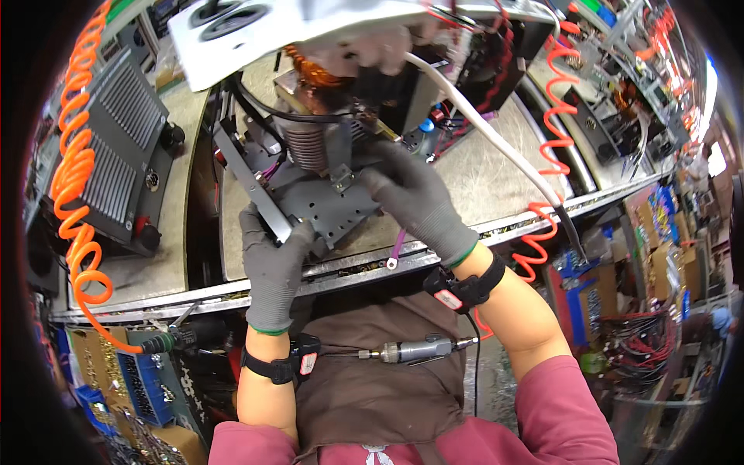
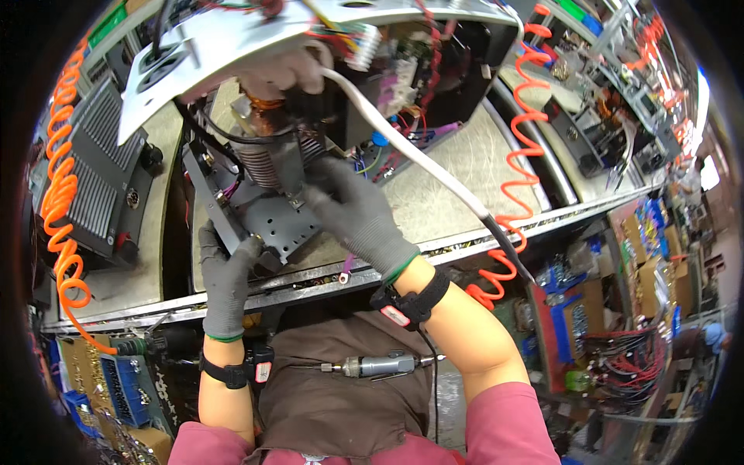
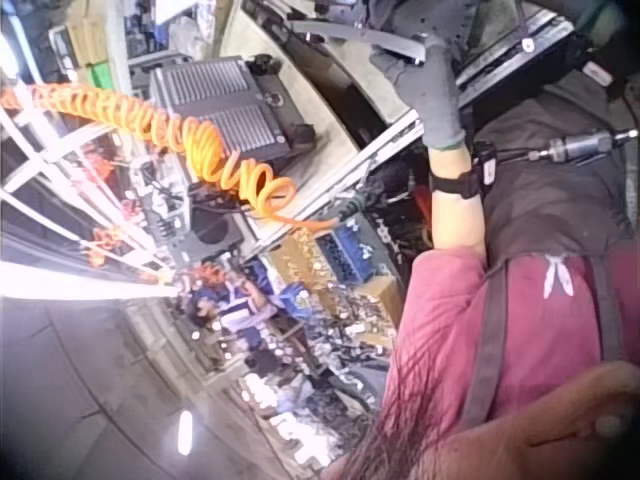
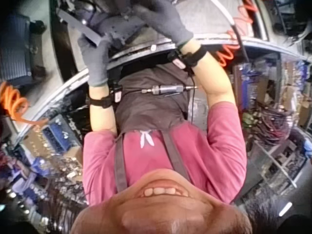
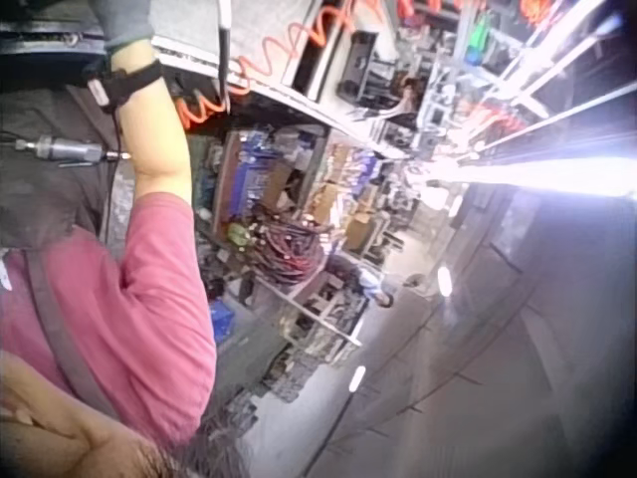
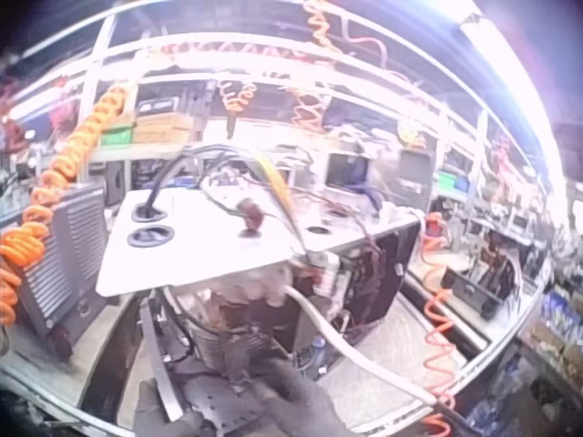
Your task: The person positions a metal plate onto the machine frame, threads a wire through it, and then secures the wire to a terminal using a nut, a wrench, and a power driver. Finally, they fit a vented metal cover onto the machine.
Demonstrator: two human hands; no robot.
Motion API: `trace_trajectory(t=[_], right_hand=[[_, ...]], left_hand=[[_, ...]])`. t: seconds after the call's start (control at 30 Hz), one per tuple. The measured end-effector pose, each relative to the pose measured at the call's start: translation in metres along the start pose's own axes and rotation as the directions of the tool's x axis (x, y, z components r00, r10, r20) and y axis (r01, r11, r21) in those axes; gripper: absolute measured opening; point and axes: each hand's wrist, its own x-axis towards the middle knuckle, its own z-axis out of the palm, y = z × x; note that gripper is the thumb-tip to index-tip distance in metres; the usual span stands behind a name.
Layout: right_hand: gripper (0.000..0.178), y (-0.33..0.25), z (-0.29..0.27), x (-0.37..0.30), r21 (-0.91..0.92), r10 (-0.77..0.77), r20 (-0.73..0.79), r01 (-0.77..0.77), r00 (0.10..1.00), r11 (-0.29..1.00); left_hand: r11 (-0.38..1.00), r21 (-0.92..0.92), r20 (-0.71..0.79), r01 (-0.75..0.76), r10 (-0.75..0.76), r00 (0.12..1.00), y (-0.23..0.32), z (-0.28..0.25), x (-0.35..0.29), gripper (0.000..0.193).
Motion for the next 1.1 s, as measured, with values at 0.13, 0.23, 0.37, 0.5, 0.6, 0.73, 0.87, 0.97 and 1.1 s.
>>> trace_trajectory(t=[0.13,0.23,0.37,0.5,0.6,0.73,0.87,0.97,1.1], right_hand=[[0.030,0.027,-0.004,-0.043,-0.444,-0.261,0.121,0.287,0.958,0.849],[0.032,0.049,-0.016,-0.067,-0.511,-0.444,0.174,0.466,0.879,0.722],[0.025,0.075,-0.040,-0.055,-0.577,-0.334,0.270,0.430,0.903,0.694],[0.016,0.079,-0.077,-0.049,-0.642,-0.514,0.072,0.434,0.855,0.632],[0.019,0.068,-0.083,-0.047,-0.636,-0.384,0.167,0.397,0.908,0.661],[0.019,0.047,-0.075,-0.039,-0.607,-0.222,0.155,0.270,0.963,0.747],[0.031,0.024,-0.058,-0.037,-0.380,-0.292,0.178,0.339,0.940,0.861],[0.049,0.005,-0.034,-0.025,-0.128,-0.464,0.167,0.486,0.870,0.865],[0.057,-0.018,-0.003,0.008,-0.099,-0.443,0.122,0.455,0.888,0.885]], left_hand=[[1.000,-0.002,-0.043,-0.013,0.013,0.999,0.004,-0.004,-0.002,0.048],[1.000,-0.027,-0.060,-0.005,0.004,0.998,0.005,-0.006,-0.003,0.049],[0.998,0.057,-0.144,0.017,-0.009,0.990,0.004,-0.011,-0.002,0.037],[0.998,-0.003,-0.140,0.066,-0.066,0.988,0.002,-0.017,-0.003,0.033],[0.995,-0.051,-0.204,0.082,-0.091,0.975,-0.001,-0.017,-0.004,0.039],[0.999,-0.040,-0.172,0.036,-0.042,0.984,0.003,-0.018,-0.003,0.054],[0.999,-0.013,-0.160,0.047,-0.049,0.986,0.010,-0.021,-0.004,0.051],[0.999,-0.046,-0.144,0.011,-0.017,0.989,0.012,-0.022,-0.005,0.048],[0.998,-0.067,-0.160,-0.010,-0.001,0.987,0.012,-0.022,-0.003,0.046]])
